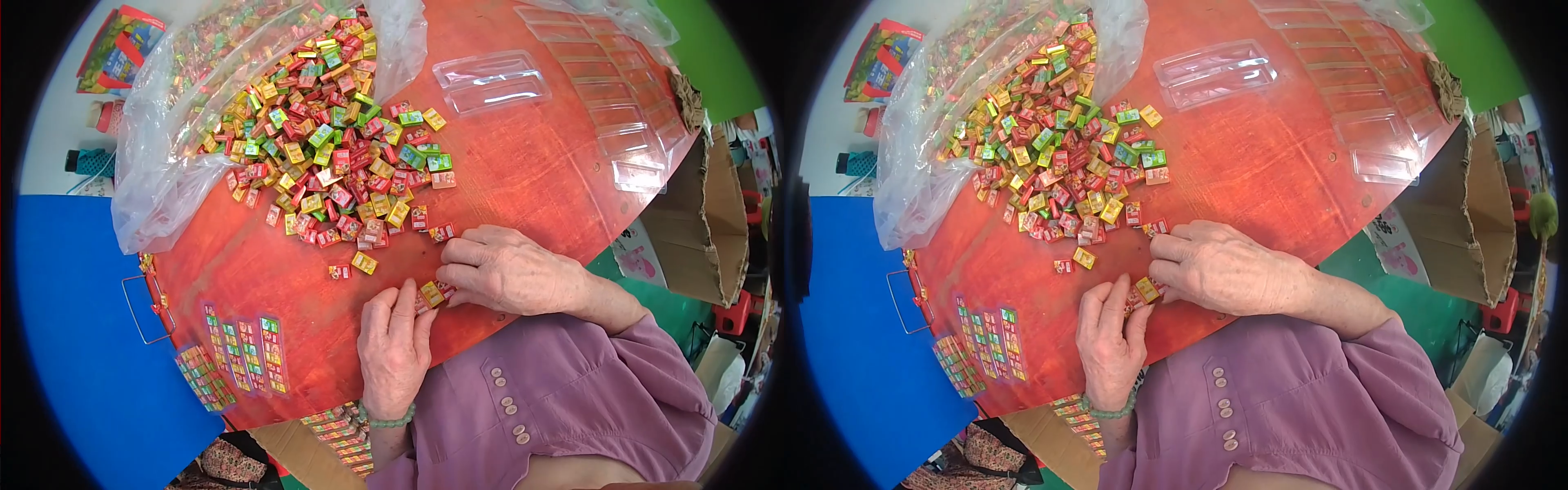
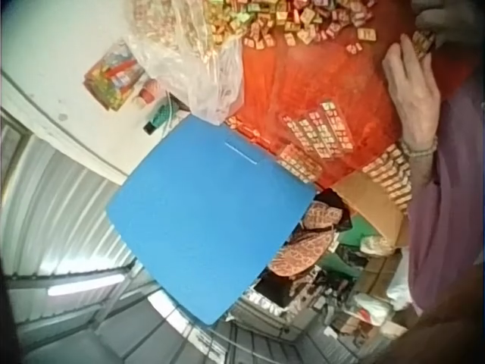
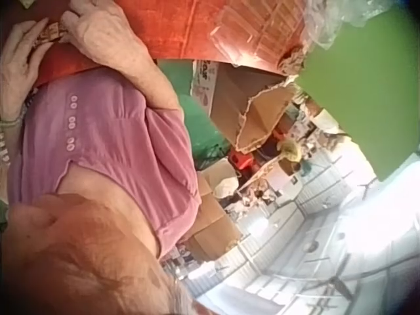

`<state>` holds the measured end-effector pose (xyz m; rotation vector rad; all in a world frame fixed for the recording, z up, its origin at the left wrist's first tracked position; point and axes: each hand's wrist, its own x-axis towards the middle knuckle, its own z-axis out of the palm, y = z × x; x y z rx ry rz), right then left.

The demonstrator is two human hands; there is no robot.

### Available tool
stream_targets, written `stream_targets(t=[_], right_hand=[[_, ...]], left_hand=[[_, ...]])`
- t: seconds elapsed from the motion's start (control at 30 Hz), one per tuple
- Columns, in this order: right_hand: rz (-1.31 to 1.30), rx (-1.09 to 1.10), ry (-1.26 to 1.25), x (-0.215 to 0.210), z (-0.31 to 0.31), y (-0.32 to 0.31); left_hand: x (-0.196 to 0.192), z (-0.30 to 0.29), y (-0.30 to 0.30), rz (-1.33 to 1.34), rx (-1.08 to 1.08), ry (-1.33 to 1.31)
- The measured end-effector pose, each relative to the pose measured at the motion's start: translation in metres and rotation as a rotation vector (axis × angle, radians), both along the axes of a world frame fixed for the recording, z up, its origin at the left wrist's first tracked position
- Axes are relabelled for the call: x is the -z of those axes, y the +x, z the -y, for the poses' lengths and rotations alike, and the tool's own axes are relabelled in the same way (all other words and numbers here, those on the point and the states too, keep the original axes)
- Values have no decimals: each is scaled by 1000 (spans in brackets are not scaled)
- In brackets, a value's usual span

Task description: Sorting small wrapped items and arranging them into plastic blister trays for packaging.

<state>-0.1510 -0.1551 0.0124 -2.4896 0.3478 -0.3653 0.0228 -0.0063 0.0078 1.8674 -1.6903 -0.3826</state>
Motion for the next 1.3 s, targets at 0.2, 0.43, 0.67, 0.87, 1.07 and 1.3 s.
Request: stream_targets(t=[0.2,0.43,0.67,0.87,1.07,1.3], right_hand=[[-63,-11,-8,-3,-1,-2],[-4,185,25,-19,16,-2],[-35,204,-24,1,18,12],[-92,330,51,-12,16,-14],[-131,311,101,-18,8,-36],[-39,382,-47,-23,26,-18]], left_hand=[[4,-6,-2,19,7,-46],[2,-7,-3,-17,-15,-43],[5,-6,-4,-12,-13,-66],[6,-7,-2,-13,-13,-58],[5,-6,-3,45,4,-52],[5,-8,-6,3,-38,-51]])
